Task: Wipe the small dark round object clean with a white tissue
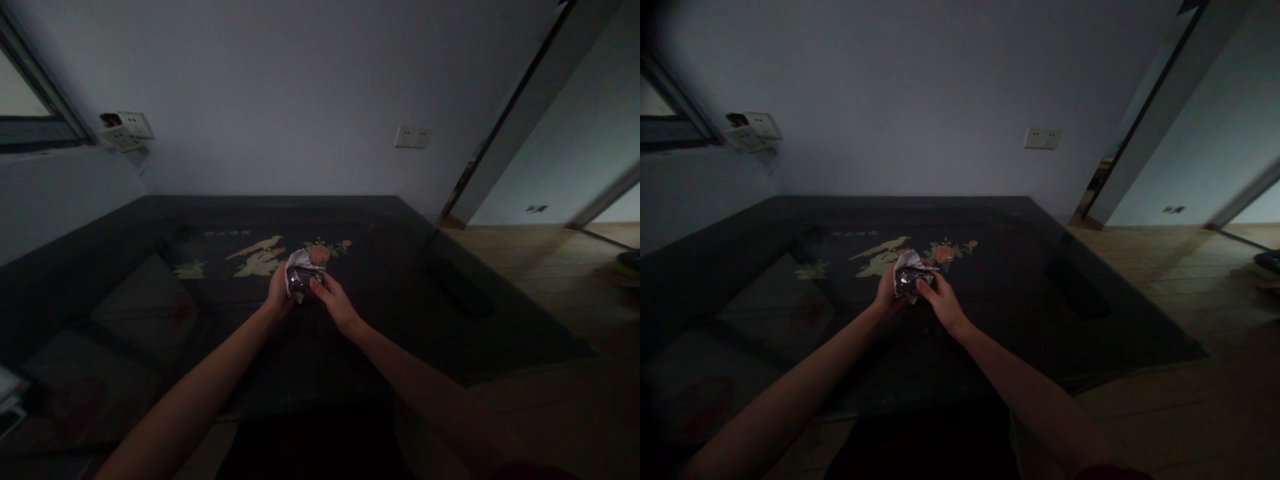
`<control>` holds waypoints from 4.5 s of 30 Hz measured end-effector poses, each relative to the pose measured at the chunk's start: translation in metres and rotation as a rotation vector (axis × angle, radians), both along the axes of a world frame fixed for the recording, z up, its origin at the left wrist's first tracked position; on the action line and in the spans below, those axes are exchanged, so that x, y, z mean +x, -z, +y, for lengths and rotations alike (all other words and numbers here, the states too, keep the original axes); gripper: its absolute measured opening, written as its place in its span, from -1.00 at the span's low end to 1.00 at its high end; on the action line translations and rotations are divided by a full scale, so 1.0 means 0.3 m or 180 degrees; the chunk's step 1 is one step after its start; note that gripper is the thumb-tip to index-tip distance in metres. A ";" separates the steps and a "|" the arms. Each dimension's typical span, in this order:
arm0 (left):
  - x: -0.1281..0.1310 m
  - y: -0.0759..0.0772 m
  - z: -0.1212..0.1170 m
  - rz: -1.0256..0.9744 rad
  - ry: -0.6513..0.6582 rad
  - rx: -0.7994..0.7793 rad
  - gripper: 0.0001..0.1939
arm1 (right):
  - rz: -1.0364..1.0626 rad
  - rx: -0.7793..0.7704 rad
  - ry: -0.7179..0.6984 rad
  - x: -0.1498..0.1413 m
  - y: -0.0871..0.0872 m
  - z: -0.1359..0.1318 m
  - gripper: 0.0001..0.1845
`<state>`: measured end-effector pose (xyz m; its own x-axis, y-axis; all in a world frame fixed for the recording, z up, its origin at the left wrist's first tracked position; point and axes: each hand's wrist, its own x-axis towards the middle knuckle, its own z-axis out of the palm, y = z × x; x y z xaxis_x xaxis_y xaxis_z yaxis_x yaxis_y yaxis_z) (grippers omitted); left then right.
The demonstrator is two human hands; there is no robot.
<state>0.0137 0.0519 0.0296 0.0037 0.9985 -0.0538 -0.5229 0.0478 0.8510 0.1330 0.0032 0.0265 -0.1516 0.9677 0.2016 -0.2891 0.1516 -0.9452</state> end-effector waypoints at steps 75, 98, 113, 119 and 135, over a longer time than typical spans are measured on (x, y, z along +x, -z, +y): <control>0.015 0.003 -0.075 0.2674 -0.0531 0.2173 -0.58 | 0.0402 -0.0443 0.0342 -0.001 0.042 0.037 -0.52; 0.013 0.003 -0.063 0.2007 -0.0391 0.1641 -0.52 | 0.0464 -0.0415 0.0314 -0.002 0.034 0.035 -0.54; 0.021 -0.021 -0.022 -0.0097 0.0223 -0.0160 -0.49 | 0.0275 -0.0021 0.0373 -0.016 0.000 0.011 -0.48; 0.012 -0.002 -0.060 0.1371 -0.0360 0.1149 -0.56 | 0.0343 -0.0230 0.0342 -0.012 0.018 0.018 -0.57; 0.008 -0.016 -0.012 -0.0096 0.0405 -0.0198 -0.62 | 0.0187 0.0122 0.0224 -0.017 0.020 0.014 -0.47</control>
<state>0.0160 0.0482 0.0344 0.1328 0.9846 -0.1135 -0.5347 0.1676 0.8283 0.1279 0.0074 0.0205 -0.0702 0.9669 0.2453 -0.3312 0.2094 -0.9200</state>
